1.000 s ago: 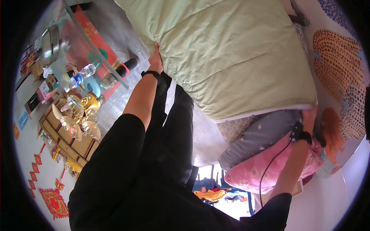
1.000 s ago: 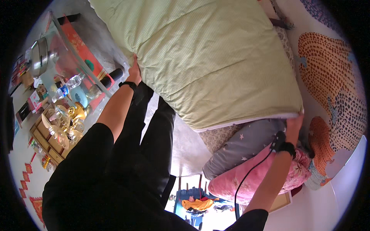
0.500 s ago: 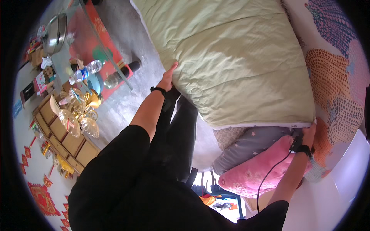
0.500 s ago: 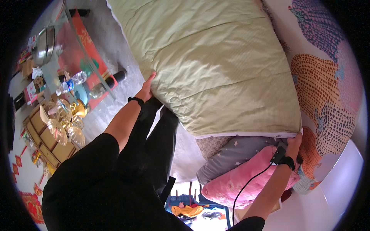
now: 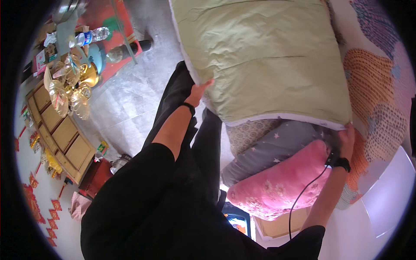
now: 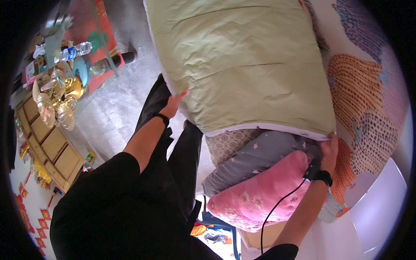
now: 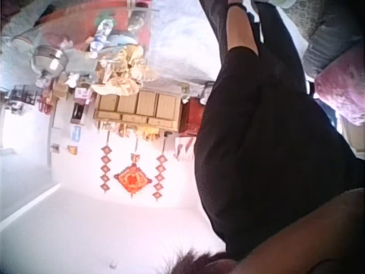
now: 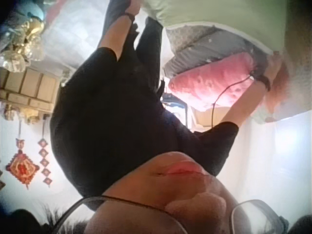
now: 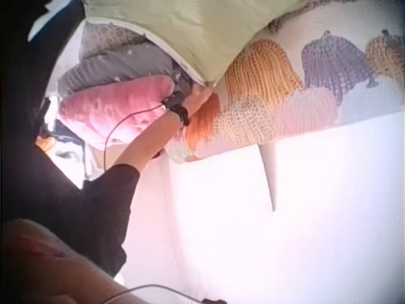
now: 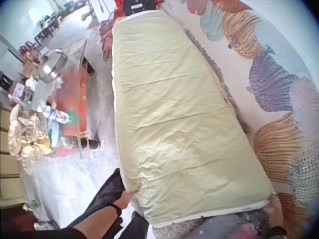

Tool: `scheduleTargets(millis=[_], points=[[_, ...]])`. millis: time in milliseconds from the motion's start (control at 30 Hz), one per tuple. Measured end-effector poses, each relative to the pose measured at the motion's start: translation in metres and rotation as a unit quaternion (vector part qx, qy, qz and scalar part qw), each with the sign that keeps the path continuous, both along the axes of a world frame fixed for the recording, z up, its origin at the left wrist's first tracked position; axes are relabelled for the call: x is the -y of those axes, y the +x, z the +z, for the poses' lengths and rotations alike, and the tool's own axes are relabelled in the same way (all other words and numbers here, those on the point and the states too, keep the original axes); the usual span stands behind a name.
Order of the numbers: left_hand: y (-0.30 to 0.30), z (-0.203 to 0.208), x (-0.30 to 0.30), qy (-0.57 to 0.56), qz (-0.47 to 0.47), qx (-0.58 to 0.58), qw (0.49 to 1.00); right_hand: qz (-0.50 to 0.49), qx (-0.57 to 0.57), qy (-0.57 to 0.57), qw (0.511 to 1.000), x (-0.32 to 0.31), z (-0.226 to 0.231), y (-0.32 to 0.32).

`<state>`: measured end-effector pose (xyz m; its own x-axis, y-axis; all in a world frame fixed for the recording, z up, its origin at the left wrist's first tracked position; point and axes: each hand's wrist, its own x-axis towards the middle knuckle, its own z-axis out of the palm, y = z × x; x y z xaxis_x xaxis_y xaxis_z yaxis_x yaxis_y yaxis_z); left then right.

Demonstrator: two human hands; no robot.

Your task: The person folds a grey blanket with pink stars and a pink floral blanket, then places them at the end of a bed.

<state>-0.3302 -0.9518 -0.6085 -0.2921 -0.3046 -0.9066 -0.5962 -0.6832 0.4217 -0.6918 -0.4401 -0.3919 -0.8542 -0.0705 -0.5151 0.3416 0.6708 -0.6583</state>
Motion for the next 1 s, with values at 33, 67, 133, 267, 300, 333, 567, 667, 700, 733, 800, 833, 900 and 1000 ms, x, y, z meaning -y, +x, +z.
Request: scheduleTargets(millis=[33,67,133,267,300,333,567,667,700,733,800,833,900,1000], points=[[0.021,-0.016,-0.014,0.026,-0.022,0.016,0.999,0.009,0.017,-0.021,1.0,-0.027,-0.016,-0.021],[0.033,-0.015,-0.028,0.033,-0.063,0.017,0.997,0.015,0.027,-0.032,0.999,-0.033,-0.02,-0.033],[0.047,0.004,-0.06,0.036,-0.138,0.014,0.99,-0.138,0.104,-0.133,0.976,-0.029,-0.014,-0.044],[0.067,0.057,-0.089,-0.098,-0.259,0.057,0.959,-0.25,0.167,-0.258,0.918,0.063,0.034,-0.019],[0.047,0.093,-0.093,-0.116,-0.237,0.048,0.963,-0.264,0.102,-0.26,0.923,0.071,0.058,-0.007],[0.046,0.098,-0.096,-0.133,-0.244,0.062,0.959,-0.262,0.108,-0.282,0.917,0.079,0.072,-0.008],[0.058,0.079,-0.101,-0.179,-0.226,0.02,0.957,-0.251,0.066,-0.301,0.918,0.037,0.05,-0.023],[0.069,0.031,-0.103,-0.209,-0.156,0.045,0.964,-0.239,0.055,-0.224,0.943,0.022,0.026,-0.046],[0.078,0.014,-0.102,-0.228,-0.171,0.128,0.95,-0.211,0.048,-0.154,0.964,0.026,0.017,-0.044],[0.076,0.017,-0.109,-0.288,-0.099,0.081,0.949,-0.19,0.028,-0.08,0.978,0.022,0.016,-0.04],[0.048,0.038,-0.11,-0.305,-0.022,0.018,0.952,-0.149,-0.036,0.062,0.986,0.019,0.021,-0.043],[0.036,0.049,-0.112,-0.263,-0.012,0.009,0.965,-0.132,-0.032,0.076,0.988,0.029,0.018,-0.045],[0.007,0.077,-0.119,-0.286,0.026,-0.06,0.956,0.177,-0.134,0.337,0.915,0.056,0.002,-0.036],[-0.025,0.125,-0.127,-0.279,0.033,-0.109,0.954,0.482,-0.11,0.177,0.851,0.173,-0.024,0.04]])
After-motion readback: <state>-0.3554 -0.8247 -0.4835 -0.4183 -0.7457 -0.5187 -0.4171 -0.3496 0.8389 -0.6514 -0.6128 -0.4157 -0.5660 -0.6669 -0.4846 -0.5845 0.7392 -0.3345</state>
